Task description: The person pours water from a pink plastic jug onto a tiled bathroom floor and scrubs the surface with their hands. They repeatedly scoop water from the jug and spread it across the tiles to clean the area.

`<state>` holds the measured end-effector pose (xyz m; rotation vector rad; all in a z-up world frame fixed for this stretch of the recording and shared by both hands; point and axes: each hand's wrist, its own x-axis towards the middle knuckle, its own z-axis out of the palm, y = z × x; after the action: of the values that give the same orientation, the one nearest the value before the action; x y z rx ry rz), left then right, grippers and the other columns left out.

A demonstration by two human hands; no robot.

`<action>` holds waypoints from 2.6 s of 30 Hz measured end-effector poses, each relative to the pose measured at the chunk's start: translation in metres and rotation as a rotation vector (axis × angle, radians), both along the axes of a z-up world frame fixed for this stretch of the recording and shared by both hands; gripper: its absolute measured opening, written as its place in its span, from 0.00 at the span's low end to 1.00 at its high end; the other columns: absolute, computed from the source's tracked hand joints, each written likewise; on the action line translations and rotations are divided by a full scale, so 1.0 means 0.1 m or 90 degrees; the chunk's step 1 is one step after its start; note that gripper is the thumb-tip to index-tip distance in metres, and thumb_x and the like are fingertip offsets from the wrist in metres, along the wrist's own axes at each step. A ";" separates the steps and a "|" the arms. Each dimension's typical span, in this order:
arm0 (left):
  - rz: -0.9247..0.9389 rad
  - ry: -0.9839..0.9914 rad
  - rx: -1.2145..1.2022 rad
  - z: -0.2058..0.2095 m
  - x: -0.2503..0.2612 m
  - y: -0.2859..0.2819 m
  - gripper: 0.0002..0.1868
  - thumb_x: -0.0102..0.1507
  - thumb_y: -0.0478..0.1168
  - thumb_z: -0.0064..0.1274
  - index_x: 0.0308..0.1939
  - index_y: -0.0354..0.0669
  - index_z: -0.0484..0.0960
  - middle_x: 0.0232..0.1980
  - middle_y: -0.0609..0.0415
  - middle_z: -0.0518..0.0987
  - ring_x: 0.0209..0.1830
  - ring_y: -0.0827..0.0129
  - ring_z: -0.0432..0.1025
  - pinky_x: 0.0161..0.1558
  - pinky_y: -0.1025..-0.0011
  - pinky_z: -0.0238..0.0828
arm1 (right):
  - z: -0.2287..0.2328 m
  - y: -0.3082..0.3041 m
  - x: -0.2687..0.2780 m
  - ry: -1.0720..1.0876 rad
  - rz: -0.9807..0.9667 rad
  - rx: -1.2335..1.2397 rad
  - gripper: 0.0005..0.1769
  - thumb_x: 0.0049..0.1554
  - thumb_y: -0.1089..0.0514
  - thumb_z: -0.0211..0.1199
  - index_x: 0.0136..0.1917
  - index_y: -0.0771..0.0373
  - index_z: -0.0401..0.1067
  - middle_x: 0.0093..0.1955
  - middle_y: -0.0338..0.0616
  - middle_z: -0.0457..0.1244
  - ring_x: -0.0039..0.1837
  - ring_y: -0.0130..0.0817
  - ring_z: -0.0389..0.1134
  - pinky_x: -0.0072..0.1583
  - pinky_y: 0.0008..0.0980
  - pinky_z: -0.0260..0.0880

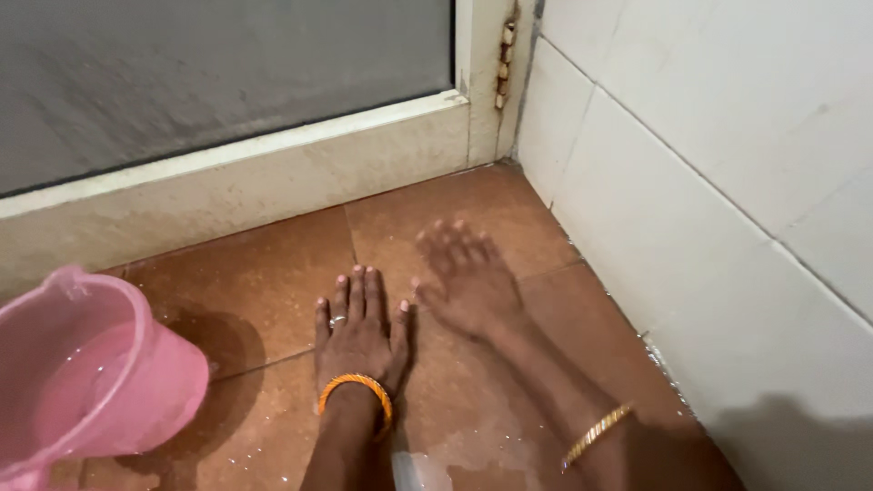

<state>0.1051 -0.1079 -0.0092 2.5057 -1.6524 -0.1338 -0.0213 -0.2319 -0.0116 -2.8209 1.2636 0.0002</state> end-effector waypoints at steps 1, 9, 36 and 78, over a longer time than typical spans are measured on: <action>-0.001 -0.002 -0.003 -0.01 0.01 0.01 0.39 0.69 0.62 0.19 0.79 0.46 0.45 0.84 0.54 0.44 0.82 0.61 0.36 0.76 0.58 0.27 | -0.03 0.13 -0.03 -0.019 0.046 -0.030 0.43 0.64 0.30 0.29 0.83 0.51 0.31 0.89 0.43 0.26 0.87 0.43 0.24 0.78 0.46 0.21; -0.003 0.006 -0.013 0.00 0.01 0.00 0.38 0.68 0.60 0.20 0.79 0.47 0.45 0.83 0.55 0.44 0.82 0.62 0.36 0.76 0.58 0.26 | 0.10 0.58 -0.76 0.020 -0.001 0.060 0.45 0.62 0.28 0.32 0.84 0.51 0.33 0.87 0.44 0.29 0.85 0.39 0.27 0.79 0.44 0.23; -0.097 0.020 0.090 0.01 -0.04 0.21 0.38 0.69 0.58 0.21 0.80 0.47 0.40 0.84 0.58 0.38 0.83 0.67 0.32 0.77 0.61 0.23 | -0.06 0.67 -0.90 -0.066 0.088 -0.070 0.41 0.65 0.37 0.38 0.84 0.58 0.39 0.86 0.45 0.36 0.84 0.38 0.36 0.79 0.42 0.31; 0.040 0.003 0.123 -0.11 -0.04 2.17 0.41 0.69 0.60 0.24 0.79 0.41 0.38 0.83 0.50 0.37 0.82 0.62 0.32 0.76 0.63 0.26 | -0.08 2.72 -0.57 -0.048 0.251 0.141 0.43 0.65 0.35 0.38 0.84 0.59 0.37 0.87 0.44 0.34 0.87 0.40 0.31 0.81 0.46 0.25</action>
<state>0.1006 0.1096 -0.0204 2.6908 -1.6295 -0.3057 -0.0781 0.0399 -0.0194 -2.7900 0.6321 0.0456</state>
